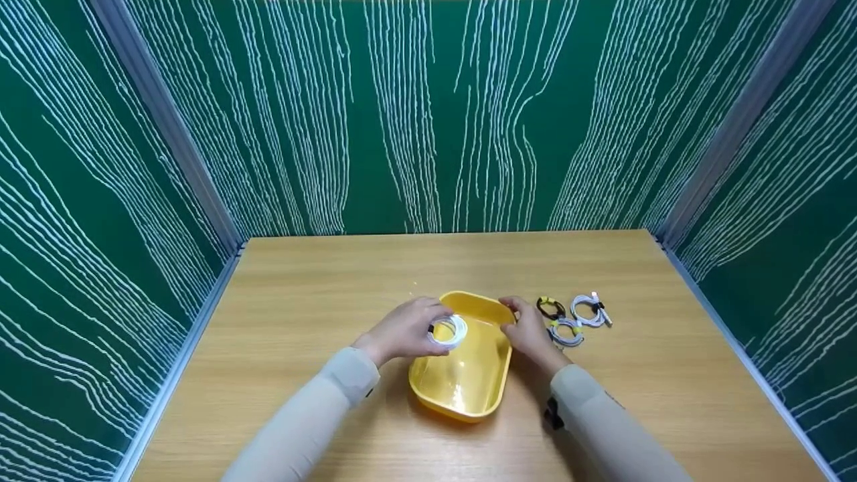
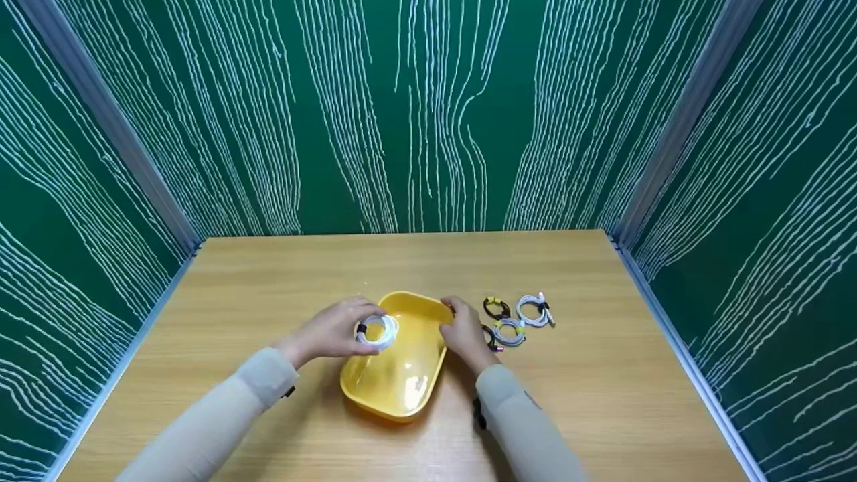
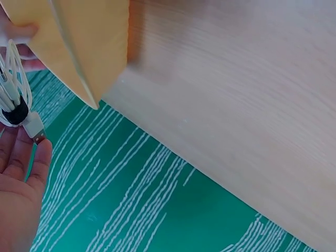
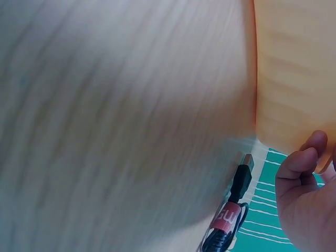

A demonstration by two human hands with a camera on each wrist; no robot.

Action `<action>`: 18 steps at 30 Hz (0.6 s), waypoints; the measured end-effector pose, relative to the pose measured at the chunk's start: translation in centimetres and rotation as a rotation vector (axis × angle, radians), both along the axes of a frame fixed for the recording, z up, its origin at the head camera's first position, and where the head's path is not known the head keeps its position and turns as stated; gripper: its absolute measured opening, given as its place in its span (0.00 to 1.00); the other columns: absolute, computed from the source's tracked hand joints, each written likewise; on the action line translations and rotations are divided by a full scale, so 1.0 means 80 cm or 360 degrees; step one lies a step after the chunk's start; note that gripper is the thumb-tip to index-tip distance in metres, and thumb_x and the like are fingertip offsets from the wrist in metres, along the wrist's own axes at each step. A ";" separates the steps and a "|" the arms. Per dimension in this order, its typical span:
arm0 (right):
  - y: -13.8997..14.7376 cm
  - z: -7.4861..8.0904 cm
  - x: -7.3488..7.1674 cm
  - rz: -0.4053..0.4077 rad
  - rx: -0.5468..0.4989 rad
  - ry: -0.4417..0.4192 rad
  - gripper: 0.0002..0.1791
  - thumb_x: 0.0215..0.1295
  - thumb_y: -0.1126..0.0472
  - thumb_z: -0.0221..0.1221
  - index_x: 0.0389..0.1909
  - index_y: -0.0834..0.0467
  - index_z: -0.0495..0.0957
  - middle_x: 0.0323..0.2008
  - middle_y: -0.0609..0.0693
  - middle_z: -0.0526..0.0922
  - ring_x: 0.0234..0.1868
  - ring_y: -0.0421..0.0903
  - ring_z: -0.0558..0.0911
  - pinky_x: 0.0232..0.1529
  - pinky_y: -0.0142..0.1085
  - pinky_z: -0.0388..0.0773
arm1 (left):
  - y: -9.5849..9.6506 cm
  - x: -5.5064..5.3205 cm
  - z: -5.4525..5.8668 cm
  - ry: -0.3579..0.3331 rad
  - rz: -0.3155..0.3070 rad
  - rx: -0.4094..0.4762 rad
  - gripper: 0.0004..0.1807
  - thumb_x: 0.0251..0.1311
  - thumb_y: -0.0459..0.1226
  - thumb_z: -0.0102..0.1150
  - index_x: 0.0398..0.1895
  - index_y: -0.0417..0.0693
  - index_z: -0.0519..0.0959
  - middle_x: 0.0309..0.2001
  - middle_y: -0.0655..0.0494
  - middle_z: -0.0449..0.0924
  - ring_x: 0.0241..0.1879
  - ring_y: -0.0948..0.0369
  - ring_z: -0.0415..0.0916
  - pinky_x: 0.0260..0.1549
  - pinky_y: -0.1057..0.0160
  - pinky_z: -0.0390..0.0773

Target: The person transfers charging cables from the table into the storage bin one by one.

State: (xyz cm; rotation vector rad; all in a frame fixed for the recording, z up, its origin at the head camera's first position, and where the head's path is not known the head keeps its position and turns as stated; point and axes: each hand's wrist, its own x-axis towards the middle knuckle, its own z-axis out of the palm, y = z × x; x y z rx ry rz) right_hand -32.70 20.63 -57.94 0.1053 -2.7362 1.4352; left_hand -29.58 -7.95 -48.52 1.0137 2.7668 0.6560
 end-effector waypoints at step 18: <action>0.000 0.001 -0.002 0.0005 0.0033 0.0062 0.30 0.62 0.76 0.60 0.68 0.69 0.77 0.58 0.67 0.83 0.57 0.60 0.82 0.56 0.46 0.82 | 0.030 0.011 -0.016 0.0037 -0.0227 -0.0049 0.36 0.62 0.48 0.78 0.72 0.46 0.80 0.68 0.53 0.83 0.66 0.55 0.79 0.74 0.55 0.75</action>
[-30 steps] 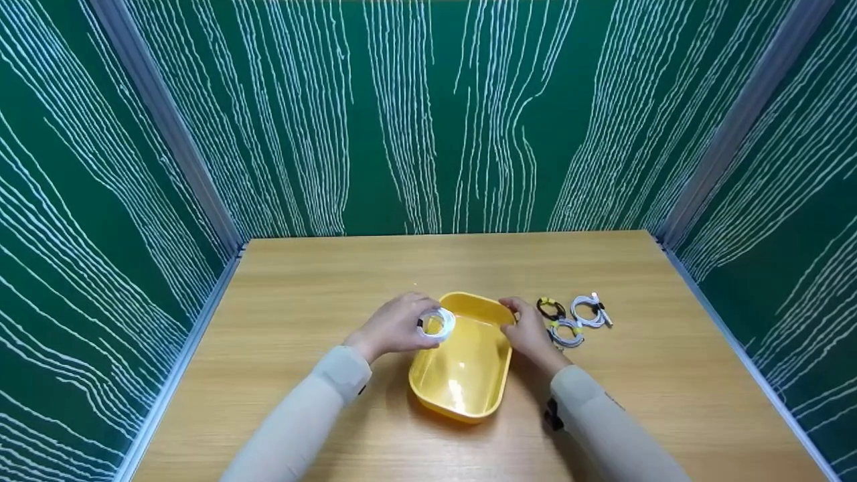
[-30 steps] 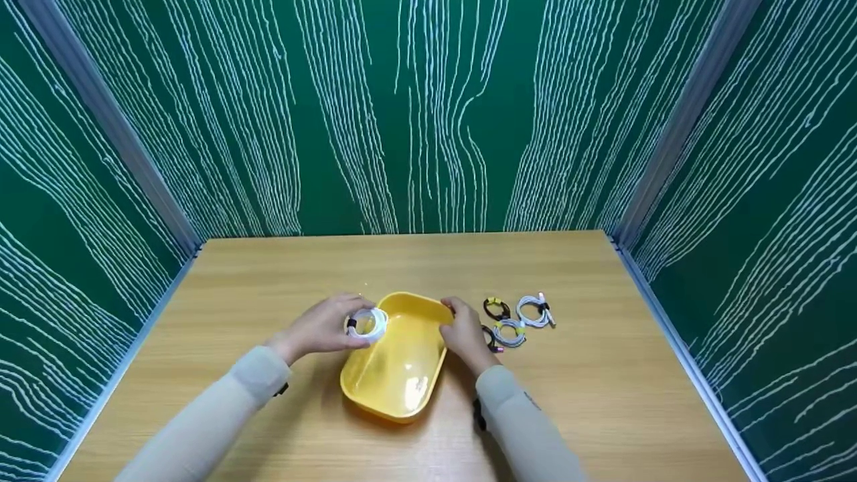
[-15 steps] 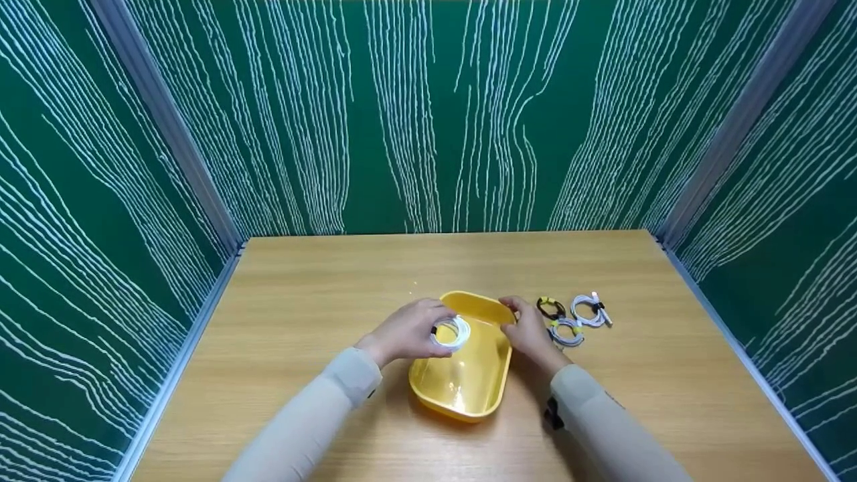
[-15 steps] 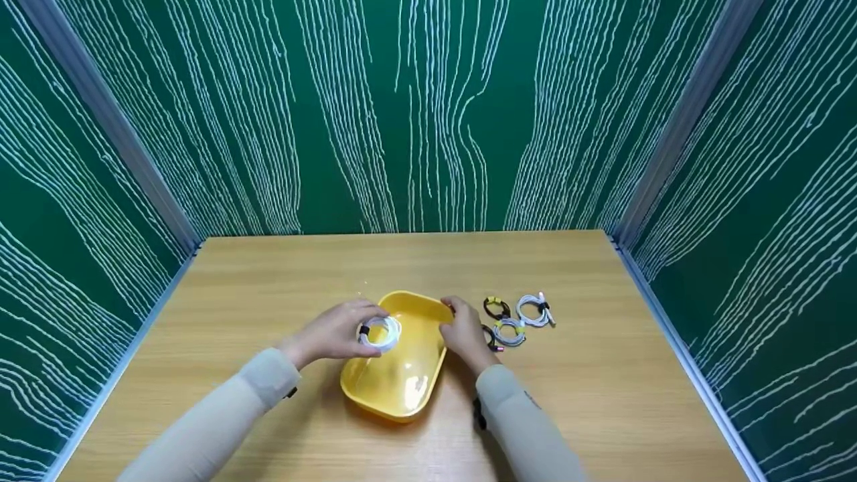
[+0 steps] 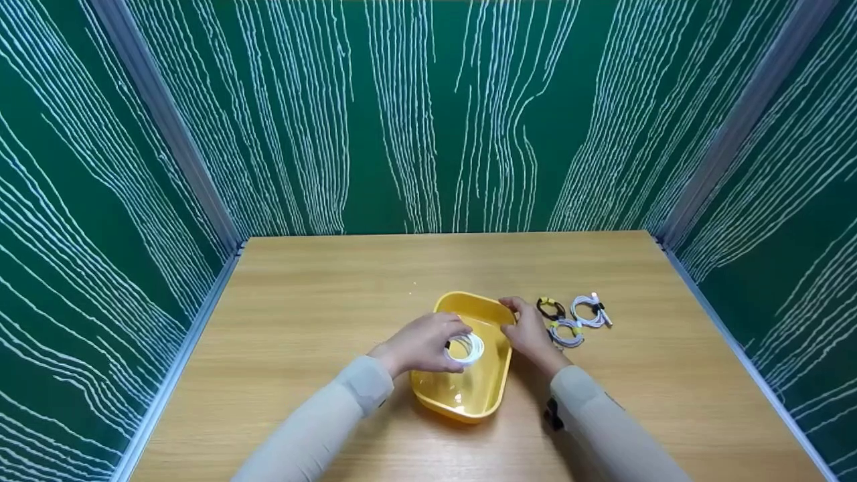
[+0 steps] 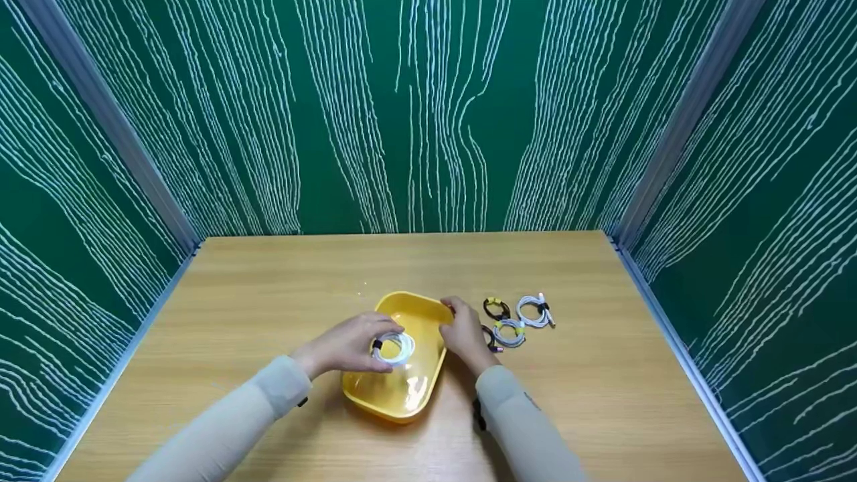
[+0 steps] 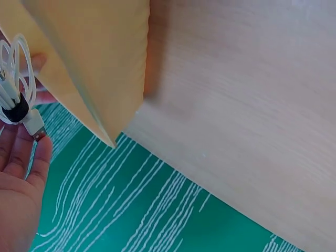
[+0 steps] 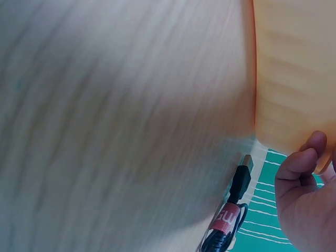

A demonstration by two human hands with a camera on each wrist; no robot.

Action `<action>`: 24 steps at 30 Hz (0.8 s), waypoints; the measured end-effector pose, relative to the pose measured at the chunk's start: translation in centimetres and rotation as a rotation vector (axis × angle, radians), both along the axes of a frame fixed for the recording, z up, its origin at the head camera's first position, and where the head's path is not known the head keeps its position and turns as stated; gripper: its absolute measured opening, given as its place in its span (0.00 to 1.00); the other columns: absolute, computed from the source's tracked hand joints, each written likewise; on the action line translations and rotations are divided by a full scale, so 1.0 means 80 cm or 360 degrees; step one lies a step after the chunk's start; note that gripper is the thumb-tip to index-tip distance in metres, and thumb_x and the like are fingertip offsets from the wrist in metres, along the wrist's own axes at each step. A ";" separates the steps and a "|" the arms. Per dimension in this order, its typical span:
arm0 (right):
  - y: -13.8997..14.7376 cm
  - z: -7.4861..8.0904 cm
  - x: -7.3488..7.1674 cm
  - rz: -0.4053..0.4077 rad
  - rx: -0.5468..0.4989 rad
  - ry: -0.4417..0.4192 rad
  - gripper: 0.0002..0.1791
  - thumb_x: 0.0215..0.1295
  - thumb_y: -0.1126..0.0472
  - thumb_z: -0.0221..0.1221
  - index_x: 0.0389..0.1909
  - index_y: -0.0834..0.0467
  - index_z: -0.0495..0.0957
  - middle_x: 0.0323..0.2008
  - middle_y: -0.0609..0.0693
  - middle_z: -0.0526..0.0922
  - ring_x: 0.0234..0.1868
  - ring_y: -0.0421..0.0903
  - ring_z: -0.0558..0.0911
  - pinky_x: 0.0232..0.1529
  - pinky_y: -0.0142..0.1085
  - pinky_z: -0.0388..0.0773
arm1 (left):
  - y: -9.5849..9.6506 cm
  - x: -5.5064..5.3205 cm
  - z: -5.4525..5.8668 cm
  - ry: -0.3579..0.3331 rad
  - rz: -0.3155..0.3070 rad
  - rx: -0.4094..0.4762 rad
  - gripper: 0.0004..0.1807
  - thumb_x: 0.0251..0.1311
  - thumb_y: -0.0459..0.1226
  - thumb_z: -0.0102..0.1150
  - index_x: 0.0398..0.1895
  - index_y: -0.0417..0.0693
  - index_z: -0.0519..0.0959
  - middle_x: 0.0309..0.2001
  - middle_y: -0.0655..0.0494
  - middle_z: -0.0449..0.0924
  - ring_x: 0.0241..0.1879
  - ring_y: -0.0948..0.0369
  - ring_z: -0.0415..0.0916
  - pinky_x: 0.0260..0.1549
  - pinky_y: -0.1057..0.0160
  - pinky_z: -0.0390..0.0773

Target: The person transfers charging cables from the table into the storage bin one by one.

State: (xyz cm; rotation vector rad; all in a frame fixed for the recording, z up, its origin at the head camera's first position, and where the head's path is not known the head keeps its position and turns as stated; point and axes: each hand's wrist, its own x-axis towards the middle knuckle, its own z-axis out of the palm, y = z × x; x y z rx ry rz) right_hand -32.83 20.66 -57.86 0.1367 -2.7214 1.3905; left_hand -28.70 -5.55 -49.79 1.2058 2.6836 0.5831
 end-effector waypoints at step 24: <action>0.000 -0.002 0.001 -0.0007 0.0029 0.0043 0.30 0.59 0.78 0.61 0.66 0.69 0.78 0.56 0.68 0.84 0.57 0.61 0.82 0.57 0.48 0.79 | 0.029 0.016 -0.032 0.0016 -0.0194 -0.0181 0.34 0.61 0.49 0.77 0.69 0.46 0.82 0.63 0.55 0.86 0.63 0.61 0.81 0.70 0.66 0.75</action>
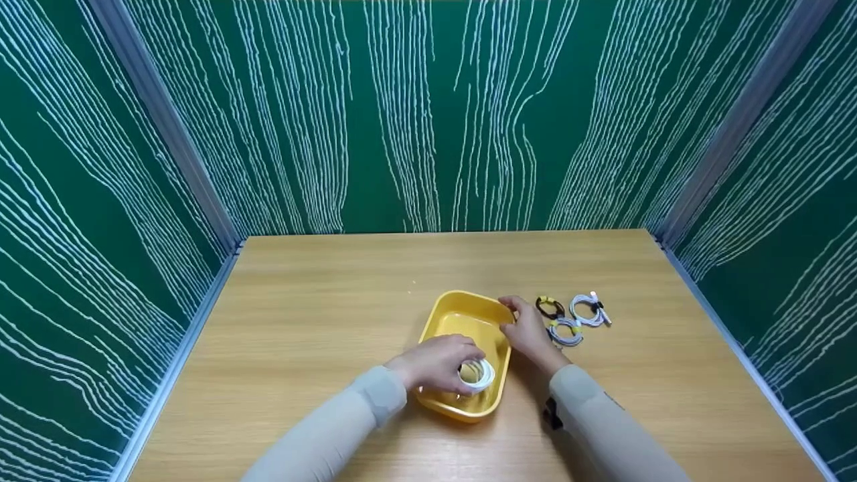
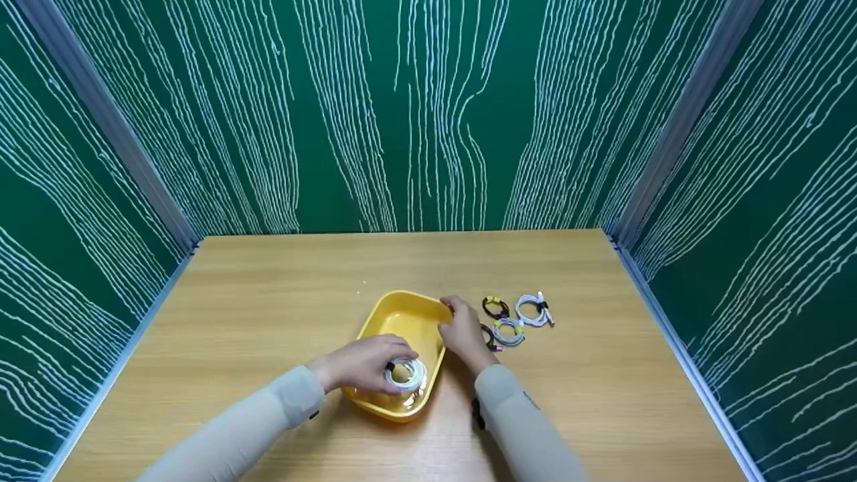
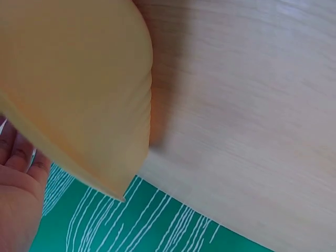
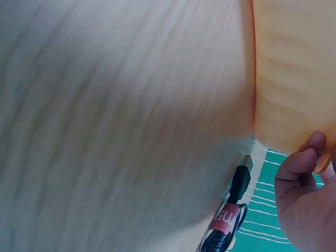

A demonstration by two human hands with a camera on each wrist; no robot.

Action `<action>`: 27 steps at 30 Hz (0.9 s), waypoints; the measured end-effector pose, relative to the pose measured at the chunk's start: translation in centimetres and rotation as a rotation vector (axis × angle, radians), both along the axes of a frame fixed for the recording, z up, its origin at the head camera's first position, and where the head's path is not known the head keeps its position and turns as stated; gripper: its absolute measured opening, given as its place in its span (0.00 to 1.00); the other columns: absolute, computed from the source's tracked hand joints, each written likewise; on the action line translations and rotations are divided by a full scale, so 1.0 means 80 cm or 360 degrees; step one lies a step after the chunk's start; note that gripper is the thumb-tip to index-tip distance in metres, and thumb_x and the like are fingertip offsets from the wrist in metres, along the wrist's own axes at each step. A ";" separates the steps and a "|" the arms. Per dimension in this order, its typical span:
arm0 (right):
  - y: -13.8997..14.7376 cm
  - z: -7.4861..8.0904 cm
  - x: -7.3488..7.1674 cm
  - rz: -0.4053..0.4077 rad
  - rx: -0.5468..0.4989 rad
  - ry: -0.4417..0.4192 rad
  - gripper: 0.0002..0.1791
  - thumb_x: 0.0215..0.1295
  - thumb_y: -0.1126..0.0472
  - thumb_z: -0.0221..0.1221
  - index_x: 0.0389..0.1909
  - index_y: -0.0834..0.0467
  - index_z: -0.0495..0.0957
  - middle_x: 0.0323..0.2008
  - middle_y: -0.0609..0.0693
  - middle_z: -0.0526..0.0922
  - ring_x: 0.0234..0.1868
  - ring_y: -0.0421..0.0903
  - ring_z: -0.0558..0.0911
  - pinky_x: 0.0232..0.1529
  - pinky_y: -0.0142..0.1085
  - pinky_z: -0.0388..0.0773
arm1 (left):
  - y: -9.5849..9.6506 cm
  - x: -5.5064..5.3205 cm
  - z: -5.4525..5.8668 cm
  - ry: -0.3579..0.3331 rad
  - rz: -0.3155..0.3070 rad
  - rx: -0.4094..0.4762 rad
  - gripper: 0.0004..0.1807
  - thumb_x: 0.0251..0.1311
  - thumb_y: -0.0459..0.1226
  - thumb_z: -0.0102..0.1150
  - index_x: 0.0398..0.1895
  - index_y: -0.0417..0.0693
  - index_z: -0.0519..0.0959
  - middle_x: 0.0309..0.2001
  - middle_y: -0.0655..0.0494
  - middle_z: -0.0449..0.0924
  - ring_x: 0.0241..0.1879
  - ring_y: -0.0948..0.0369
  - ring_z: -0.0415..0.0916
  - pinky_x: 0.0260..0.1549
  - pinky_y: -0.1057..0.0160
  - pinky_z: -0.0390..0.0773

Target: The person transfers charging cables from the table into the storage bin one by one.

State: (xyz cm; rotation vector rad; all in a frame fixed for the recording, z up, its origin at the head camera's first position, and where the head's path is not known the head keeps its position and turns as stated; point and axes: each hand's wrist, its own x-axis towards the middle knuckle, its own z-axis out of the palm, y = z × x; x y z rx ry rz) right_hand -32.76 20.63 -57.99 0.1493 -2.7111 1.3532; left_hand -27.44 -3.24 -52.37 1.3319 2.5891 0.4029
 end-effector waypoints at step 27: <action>-0.002 0.000 0.001 -0.0049 -0.0039 -0.0059 0.30 0.61 0.77 0.61 0.67 0.67 0.79 0.56 0.66 0.84 0.57 0.60 0.82 0.57 0.47 0.80 | 0.020 -0.001 -0.025 -0.0020 -0.0122 -0.0180 0.22 0.53 0.46 0.84 0.50 0.52 0.89 0.46 0.62 0.88 0.42 0.68 0.78 0.46 0.73 0.77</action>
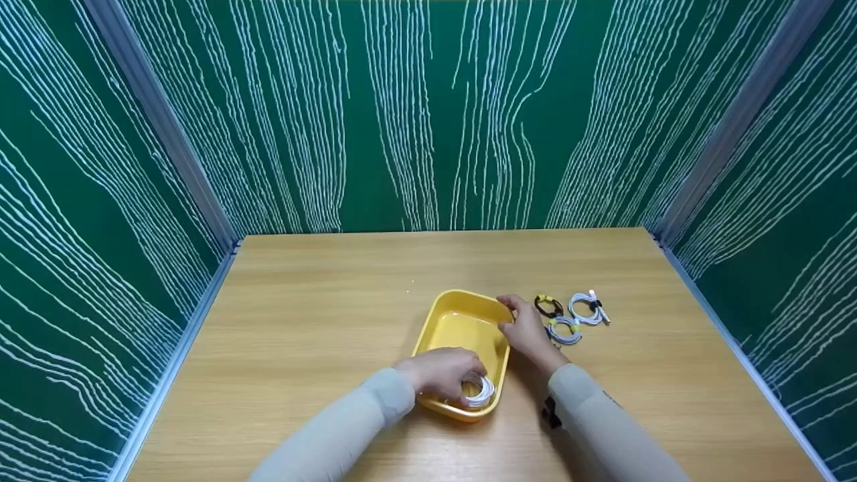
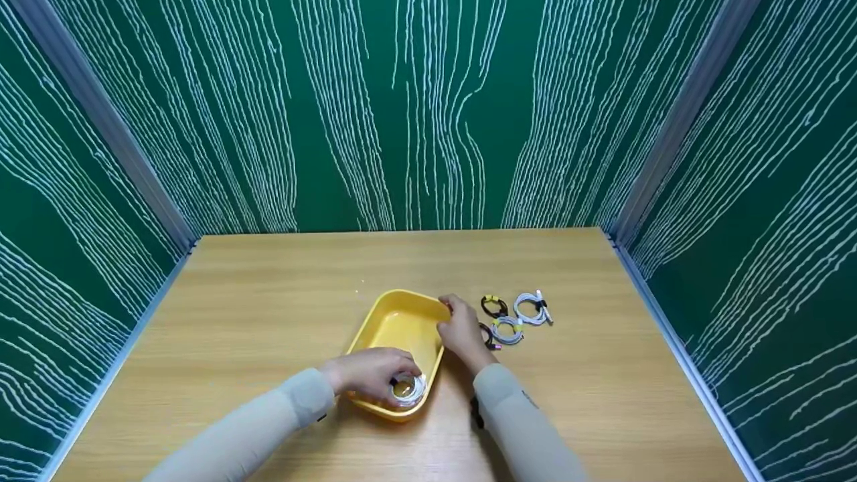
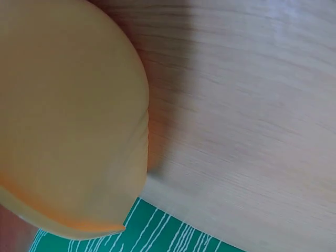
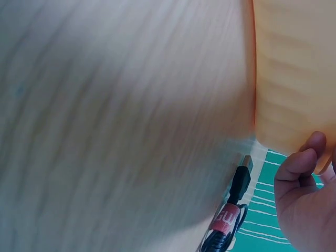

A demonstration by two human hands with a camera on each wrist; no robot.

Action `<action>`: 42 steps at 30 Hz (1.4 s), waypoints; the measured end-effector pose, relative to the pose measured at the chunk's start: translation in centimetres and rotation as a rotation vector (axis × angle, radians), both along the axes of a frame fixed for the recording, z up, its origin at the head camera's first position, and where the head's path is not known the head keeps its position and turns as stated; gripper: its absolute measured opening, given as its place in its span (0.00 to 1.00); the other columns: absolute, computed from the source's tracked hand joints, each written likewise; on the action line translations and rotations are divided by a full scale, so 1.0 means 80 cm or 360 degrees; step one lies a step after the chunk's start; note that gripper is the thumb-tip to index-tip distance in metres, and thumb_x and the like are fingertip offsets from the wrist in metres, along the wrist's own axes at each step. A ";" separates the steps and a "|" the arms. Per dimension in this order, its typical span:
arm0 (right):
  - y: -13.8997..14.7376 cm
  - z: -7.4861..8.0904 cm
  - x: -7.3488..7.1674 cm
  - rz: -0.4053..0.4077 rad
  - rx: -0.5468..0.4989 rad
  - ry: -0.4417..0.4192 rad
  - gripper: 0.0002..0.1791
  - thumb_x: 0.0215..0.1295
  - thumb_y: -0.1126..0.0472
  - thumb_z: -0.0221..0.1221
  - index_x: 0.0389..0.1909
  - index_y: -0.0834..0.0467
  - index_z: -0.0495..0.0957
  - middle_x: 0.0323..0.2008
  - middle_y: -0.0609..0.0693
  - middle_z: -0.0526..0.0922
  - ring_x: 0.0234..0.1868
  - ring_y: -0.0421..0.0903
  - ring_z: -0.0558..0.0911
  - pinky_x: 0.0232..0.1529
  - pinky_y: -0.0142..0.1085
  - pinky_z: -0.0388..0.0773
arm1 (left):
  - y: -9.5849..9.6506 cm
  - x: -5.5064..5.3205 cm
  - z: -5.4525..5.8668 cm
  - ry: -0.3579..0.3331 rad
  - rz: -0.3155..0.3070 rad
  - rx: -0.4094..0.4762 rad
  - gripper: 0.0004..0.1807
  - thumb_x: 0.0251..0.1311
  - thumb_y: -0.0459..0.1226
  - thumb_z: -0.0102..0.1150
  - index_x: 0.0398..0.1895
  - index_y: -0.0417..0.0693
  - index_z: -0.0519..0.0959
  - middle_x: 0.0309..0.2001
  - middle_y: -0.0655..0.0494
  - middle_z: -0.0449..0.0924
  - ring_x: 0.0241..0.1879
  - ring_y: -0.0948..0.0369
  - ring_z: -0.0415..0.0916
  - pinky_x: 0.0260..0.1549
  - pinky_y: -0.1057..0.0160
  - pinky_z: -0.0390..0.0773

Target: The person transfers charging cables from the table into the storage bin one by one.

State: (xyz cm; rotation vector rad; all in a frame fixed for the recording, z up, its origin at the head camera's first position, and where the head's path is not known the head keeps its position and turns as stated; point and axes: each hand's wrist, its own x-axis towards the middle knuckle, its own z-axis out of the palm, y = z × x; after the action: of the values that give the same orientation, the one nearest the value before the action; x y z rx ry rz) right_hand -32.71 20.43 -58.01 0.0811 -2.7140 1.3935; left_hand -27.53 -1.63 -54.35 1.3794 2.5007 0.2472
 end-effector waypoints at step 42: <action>0.000 0.006 0.001 0.0048 0.0014 -0.0043 0.31 0.64 0.76 0.60 0.70 0.67 0.75 0.61 0.69 0.81 0.63 0.64 0.81 0.68 0.56 0.78 | -0.036 -0.021 0.057 -0.0192 0.0315 0.0226 0.32 0.65 0.50 0.76 0.70 0.49 0.82 0.67 0.55 0.84 0.69 0.57 0.79 0.73 0.57 0.76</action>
State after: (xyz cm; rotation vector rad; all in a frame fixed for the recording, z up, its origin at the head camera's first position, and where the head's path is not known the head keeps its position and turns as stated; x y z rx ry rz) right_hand -32.62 20.46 -57.50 0.1049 -2.7521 1.4003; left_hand -29.19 -4.48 -49.77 1.1278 2.5602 0.5416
